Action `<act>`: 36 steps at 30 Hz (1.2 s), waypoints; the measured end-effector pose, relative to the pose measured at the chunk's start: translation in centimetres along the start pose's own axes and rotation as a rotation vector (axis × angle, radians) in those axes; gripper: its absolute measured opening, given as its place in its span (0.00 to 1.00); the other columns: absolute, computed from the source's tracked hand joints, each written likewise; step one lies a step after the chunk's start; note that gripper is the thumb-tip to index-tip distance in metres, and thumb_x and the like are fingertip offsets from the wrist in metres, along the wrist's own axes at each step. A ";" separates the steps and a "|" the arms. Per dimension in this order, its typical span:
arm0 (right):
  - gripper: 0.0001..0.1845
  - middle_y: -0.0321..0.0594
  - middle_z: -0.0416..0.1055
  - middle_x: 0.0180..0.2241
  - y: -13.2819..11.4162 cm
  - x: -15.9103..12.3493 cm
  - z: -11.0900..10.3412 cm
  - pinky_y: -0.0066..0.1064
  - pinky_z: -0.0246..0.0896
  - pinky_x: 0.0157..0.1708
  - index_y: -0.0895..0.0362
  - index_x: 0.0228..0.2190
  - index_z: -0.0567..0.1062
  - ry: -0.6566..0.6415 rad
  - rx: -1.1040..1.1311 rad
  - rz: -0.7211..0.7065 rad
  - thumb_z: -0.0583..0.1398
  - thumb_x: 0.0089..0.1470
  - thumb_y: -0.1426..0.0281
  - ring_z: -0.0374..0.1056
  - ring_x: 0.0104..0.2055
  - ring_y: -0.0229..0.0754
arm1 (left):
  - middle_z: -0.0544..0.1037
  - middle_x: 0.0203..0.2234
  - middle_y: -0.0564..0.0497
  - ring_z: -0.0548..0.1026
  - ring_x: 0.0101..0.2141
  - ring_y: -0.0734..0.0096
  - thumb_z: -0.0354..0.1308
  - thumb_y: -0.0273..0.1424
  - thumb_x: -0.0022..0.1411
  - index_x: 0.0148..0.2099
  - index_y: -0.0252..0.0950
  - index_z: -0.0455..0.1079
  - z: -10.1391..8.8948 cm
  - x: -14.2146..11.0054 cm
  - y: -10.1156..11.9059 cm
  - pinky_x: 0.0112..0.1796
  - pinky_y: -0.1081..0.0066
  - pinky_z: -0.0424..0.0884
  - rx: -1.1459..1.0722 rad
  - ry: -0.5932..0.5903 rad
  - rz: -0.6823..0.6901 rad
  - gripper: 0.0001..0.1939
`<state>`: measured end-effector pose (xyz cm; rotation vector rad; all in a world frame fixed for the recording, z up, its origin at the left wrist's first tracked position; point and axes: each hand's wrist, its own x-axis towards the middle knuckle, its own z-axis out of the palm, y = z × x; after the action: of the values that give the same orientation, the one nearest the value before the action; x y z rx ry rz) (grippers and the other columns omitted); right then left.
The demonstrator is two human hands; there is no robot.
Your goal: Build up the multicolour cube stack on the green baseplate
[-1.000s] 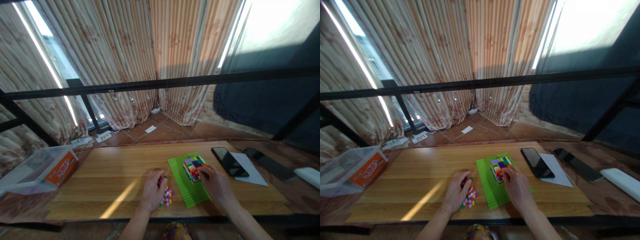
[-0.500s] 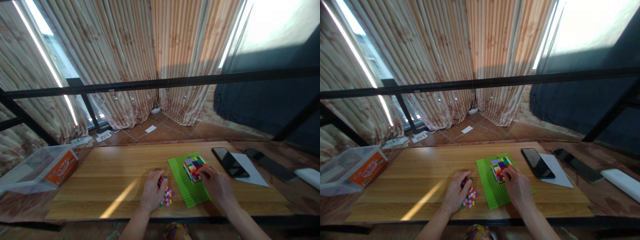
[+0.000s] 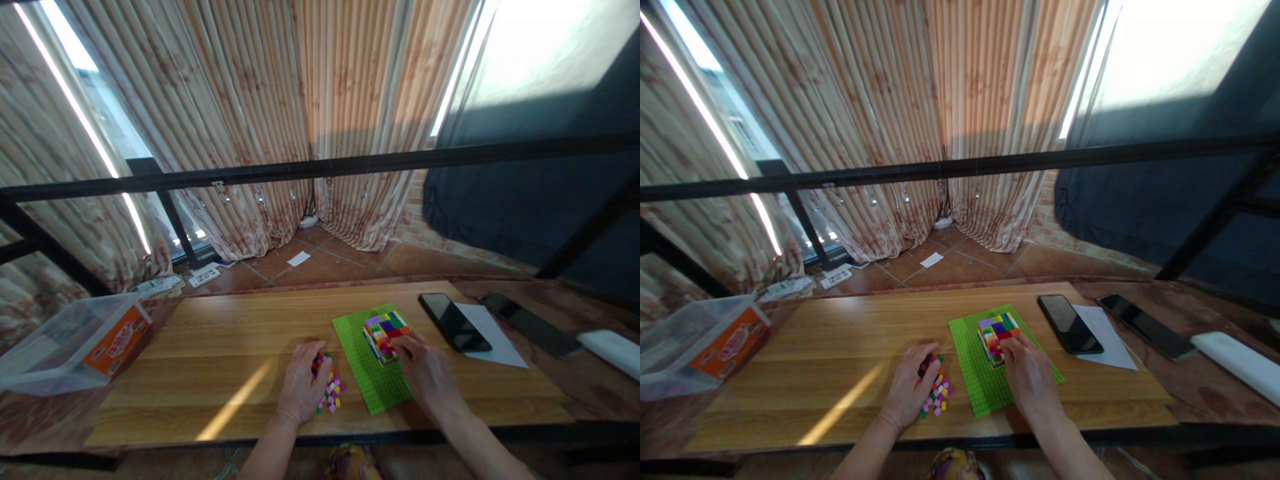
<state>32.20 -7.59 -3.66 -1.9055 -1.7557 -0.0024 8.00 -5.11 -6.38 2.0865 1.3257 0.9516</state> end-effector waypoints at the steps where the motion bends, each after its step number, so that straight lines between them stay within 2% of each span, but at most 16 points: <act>1: 0.15 0.40 0.75 0.33 0.0 0.0 0.1 0.29 0.57 0.31 0.54 0.27 0.77 0.001 -0.002 -0.003 0.51 0.58 0.71 0.71 0.32 0.40 | 0.73 0.46 0.44 0.69 0.49 0.62 0.50 0.35 0.63 0.51 0.37 0.67 0.0 0.0 0.0 0.51 0.56 0.65 0.002 0.001 0.003 0.16; 4: 0.17 0.40 0.74 0.32 0.0 -0.1 0.0 0.28 0.57 0.30 0.54 0.27 0.77 0.010 0.007 -0.025 0.50 0.59 0.71 0.70 0.30 0.39 | 0.74 0.45 0.44 0.70 0.48 0.60 0.49 0.36 0.63 0.51 0.37 0.68 -0.1 0.1 0.0 0.50 0.55 0.66 0.007 0.011 -0.005 0.17; 6: 0.17 0.40 0.74 0.33 -0.4 -0.4 -0.3 0.28 0.58 0.31 0.54 0.33 0.77 0.048 0.016 -0.035 0.49 0.60 0.70 0.70 0.32 0.39 | 0.74 0.45 0.44 0.70 0.48 0.60 0.49 0.37 0.63 0.51 0.38 0.69 -0.2 0.2 0.1 0.50 0.54 0.67 0.008 0.017 -0.001 0.17; 9: 0.17 0.43 0.74 0.35 -2.1 -1.6 -0.9 0.29 0.59 0.35 0.54 0.41 0.75 0.135 0.051 -0.065 0.47 0.61 0.69 0.70 0.35 0.41 | 0.74 0.45 0.44 0.71 0.48 0.59 0.49 0.37 0.62 0.50 0.38 0.69 -0.3 0.2 0.3 0.50 0.54 0.67 0.018 0.029 0.003 0.17; 11: 0.17 0.43 0.74 0.34 -3.9 -2.6 -1.1 0.28 0.59 0.36 0.53 0.39 0.75 0.132 0.126 -0.129 0.47 0.61 0.70 0.69 0.35 0.39 | 0.75 0.45 0.44 0.71 0.48 0.60 0.50 0.37 0.62 0.50 0.39 0.69 -0.2 0.2 0.2 0.50 0.54 0.67 0.025 0.032 0.005 0.17; 12: 0.17 0.42 0.73 0.33 -4.8 -3.2 -1.1 0.27 0.59 0.35 0.52 0.36 0.75 0.065 0.173 -0.180 0.47 0.61 0.70 0.69 0.33 0.38 | 0.75 0.45 0.45 0.71 0.48 0.60 0.49 0.37 0.63 0.50 0.39 0.69 -0.2 0.2 0.2 0.50 0.55 0.67 0.026 0.032 0.006 0.17; 14: 0.17 0.38 0.71 0.30 -6.5 -4.1 -0.8 0.24 0.58 0.31 0.52 0.31 0.75 -0.150 0.252 -0.284 0.48 0.60 0.72 0.68 0.31 0.36 | 0.75 0.46 0.45 0.71 0.49 0.61 0.49 0.36 0.63 0.51 0.39 0.69 -0.1 0.1 0.0 0.51 0.56 0.66 0.024 0.027 0.010 0.17; 16: 0.14 0.36 0.71 0.29 -7.7 -4.6 -0.4 0.23 0.57 0.31 0.52 0.30 0.75 -0.306 0.278 -0.340 0.50 0.59 0.72 0.67 0.31 0.35 | 0.74 0.46 0.46 0.70 0.49 0.61 0.48 0.36 0.64 0.51 0.39 0.69 -0.1 0.1 -0.2 0.51 0.56 0.66 0.020 0.026 0.009 0.17; 19: 0.11 0.34 0.72 0.31 -8.2 -4.6 0.0 0.22 0.56 0.34 0.52 0.30 0.75 -0.419 0.284 -0.318 0.53 0.57 0.72 0.68 0.34 0.34 | 0.74 0.46 0.46 0.69 0.49 0.62 0.47 0.35 0.64 0.51 0.39 0.69 -0.1 0.1 -0.1 0.51 0.56 0.65 0.010 0.026 0.003 0.16; 26: 0.07 0.36 0.72 0.29 -6.2 -4.4 0.9 0.27 0.54 0.31 0.54 0.28 0.72 -0.458 0.183 -0.119 0.54 0.54 0.71 0.68 0.31 0.38 | 0.74 0.45 0.46 0.69 0.49 0.64 0.46 0.34 0.65 0.50 0.38 0.69 -0.4 0.1 0.4 0.51 0.58 0.65 -0.039 0.035 -0.018 0.16; 32: 0.02 0.35 0.72 0.28 -7.0 -5.0 1.7 0.26 0.54 0.30 0.53 0.28 0.72 -0.481 0.254 -0.119 0.58 0.51 0.69 0.68 0.30 0.38 | 0.75 0.46 0.46 0.70 0.49 0.64 0.45 0.35 0.65 0.50 0.38 0.69 -0.4 0.1 0.3 0.52 0.59 0.64 -0.079 0.052 -0.051 0.16; 36: 0.05 0.36 0.72 0.32 -7.8 -5.0 2.1 0.27 0.55 0.32 0.52 0.31 0.73 -0.495 0.240 -0.166 0.57 0.52 0.70 0.69 0.33 0.39 | 0.75 0.45 0.47 0.70 0.49 0.64 0.46 0.35 0.65 0.50 0.38 0.70 -0.3 0.1 0.3 0.51 0.59 0.65 -0.092 0.059 -0.057 0.16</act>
<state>23.55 -11.37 -4.27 -1.6718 -2.1135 0.6393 7.95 -5.18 -5.89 1.9551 1.3376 1.0377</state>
